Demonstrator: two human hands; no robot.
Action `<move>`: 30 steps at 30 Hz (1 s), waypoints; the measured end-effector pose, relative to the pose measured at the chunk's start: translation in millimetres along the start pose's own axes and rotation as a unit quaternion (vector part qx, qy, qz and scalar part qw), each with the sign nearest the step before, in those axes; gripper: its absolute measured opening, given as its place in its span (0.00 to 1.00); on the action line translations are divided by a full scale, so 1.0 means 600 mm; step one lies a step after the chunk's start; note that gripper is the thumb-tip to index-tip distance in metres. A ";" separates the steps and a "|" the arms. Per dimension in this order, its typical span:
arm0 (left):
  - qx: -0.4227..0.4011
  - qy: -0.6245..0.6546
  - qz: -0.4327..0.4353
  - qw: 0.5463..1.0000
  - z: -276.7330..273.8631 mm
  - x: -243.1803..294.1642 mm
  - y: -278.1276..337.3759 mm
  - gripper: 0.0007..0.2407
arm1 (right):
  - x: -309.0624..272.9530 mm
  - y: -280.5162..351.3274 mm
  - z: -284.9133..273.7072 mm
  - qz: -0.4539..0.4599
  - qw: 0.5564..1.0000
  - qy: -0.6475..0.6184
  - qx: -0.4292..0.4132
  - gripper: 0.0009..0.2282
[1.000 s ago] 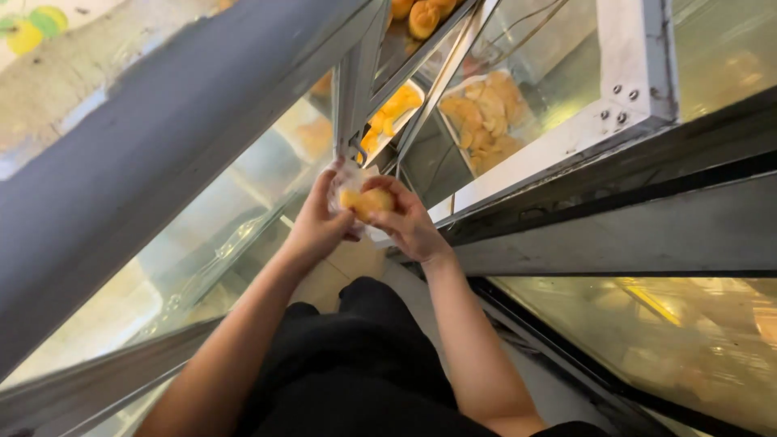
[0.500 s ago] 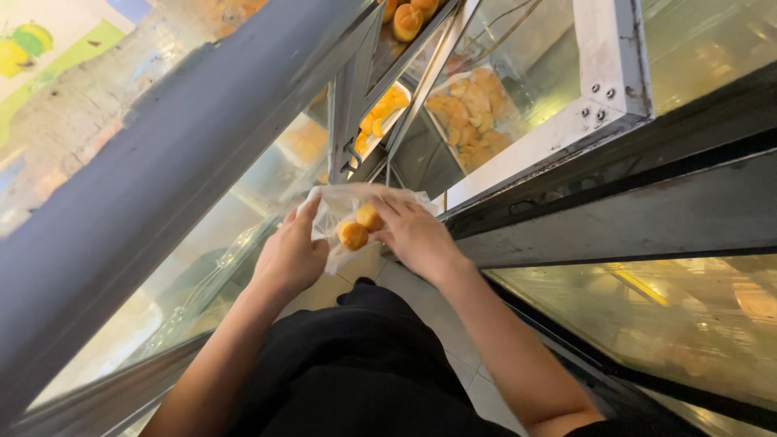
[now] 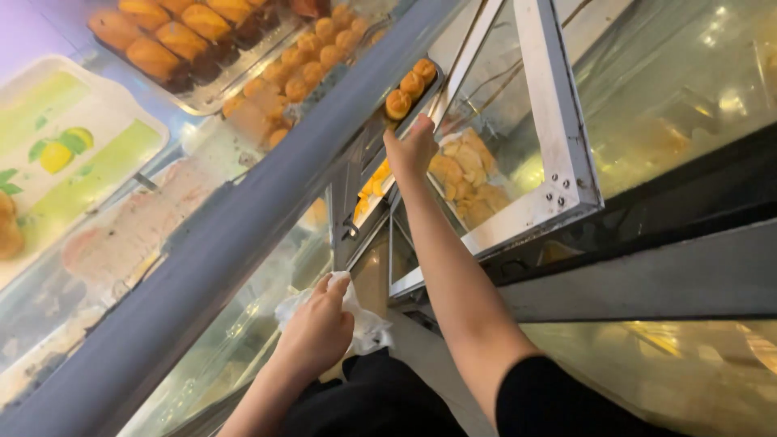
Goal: The recorder prepares a sauce by gathering ingredients from a cupboard and seasoning a pot on a scale.
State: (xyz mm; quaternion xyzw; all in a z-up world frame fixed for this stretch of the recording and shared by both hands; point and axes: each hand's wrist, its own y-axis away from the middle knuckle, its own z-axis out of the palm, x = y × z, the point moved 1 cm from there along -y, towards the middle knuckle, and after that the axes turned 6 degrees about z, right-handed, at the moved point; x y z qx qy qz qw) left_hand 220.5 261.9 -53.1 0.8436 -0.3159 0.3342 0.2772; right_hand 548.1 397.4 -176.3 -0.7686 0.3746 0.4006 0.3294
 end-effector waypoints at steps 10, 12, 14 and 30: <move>-0.005 -0.092 -0.086 0.992 -0.080 0.071 0.011 0.27 | -0.054 -0.100 0.037 0.064 0.972 0.228 -0.002 0.40; -0.004 -0.100 -0.081 0.992 -0.084 0.080 0.012 0.28 | -0.031 -0.103 0.038 0.093 0.974 0.208 0.010 0.39; -0.006 -0.106 -0.074 0.992 -0.081 0.085 0.010 0.28 | -0.015 -0.077 0.016 0.124 0.973 0.192 0.026 0.37; -0.126 -0.118 0.047 0.984 -0.068 0.102 0.080 0.31 | -0.087 0.555 -0.246 0.087 0.940 -0.165 -0.284 0.21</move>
